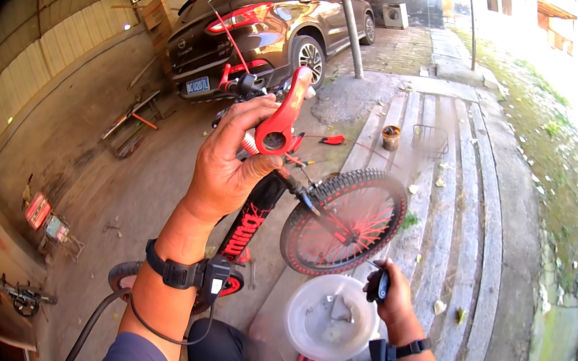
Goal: The person is repairing a bicycle handlebar grip. They use a screwdriver to loosen the clamp on the red grip, slide it off the handlebar, and then reposition it. They tighten the grip back onto the handlebar and test its stability.
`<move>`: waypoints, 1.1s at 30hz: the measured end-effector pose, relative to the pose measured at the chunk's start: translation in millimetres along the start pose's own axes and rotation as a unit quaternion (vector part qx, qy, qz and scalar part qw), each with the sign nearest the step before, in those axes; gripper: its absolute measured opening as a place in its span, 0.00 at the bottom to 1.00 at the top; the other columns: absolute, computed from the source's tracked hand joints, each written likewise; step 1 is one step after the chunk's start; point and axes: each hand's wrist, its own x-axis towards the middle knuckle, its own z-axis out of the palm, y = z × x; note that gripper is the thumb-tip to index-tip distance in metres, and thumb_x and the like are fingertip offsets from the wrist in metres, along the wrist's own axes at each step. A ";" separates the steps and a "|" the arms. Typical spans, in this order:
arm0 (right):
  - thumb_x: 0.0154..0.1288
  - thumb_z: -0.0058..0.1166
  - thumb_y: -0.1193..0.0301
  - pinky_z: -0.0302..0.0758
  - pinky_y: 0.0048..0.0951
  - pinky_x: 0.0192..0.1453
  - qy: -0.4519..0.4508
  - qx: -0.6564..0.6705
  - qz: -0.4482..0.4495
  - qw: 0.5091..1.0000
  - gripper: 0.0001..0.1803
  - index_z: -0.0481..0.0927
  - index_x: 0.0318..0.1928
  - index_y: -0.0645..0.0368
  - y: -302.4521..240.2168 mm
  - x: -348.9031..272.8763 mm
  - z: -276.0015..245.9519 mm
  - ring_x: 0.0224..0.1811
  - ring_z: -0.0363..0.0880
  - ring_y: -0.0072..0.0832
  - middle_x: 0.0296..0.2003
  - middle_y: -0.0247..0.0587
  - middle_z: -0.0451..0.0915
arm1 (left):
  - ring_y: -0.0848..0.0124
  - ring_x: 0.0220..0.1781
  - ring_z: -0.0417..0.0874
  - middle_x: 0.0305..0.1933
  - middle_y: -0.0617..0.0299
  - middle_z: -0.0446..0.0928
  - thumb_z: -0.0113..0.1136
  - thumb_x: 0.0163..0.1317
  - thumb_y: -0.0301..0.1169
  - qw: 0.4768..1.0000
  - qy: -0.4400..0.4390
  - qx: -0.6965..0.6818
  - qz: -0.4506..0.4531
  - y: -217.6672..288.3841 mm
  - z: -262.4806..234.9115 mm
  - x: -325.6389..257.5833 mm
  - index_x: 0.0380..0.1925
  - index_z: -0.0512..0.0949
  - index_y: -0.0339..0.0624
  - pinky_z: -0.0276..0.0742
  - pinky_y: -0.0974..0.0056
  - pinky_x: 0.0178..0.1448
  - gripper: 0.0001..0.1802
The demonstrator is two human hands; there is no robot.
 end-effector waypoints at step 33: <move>0.75 0.48 0.56 0.79 0.33 0.29 -0.156 0.145 0.123 0.969 0.19 0.76 0.49 0.60 -14.9 -49.4 52.6 0.24 0.82 0.37 0.31 0.47 0.80 | 0.57 0.79 0.60 0.74 0.49 0.65 0.63 0.68 0.47 0.980 0.023 -0.123 -0.155 18.7 5.9 -18.8 0.70 0.66 0.37 0.46 0.48 0.82 0.37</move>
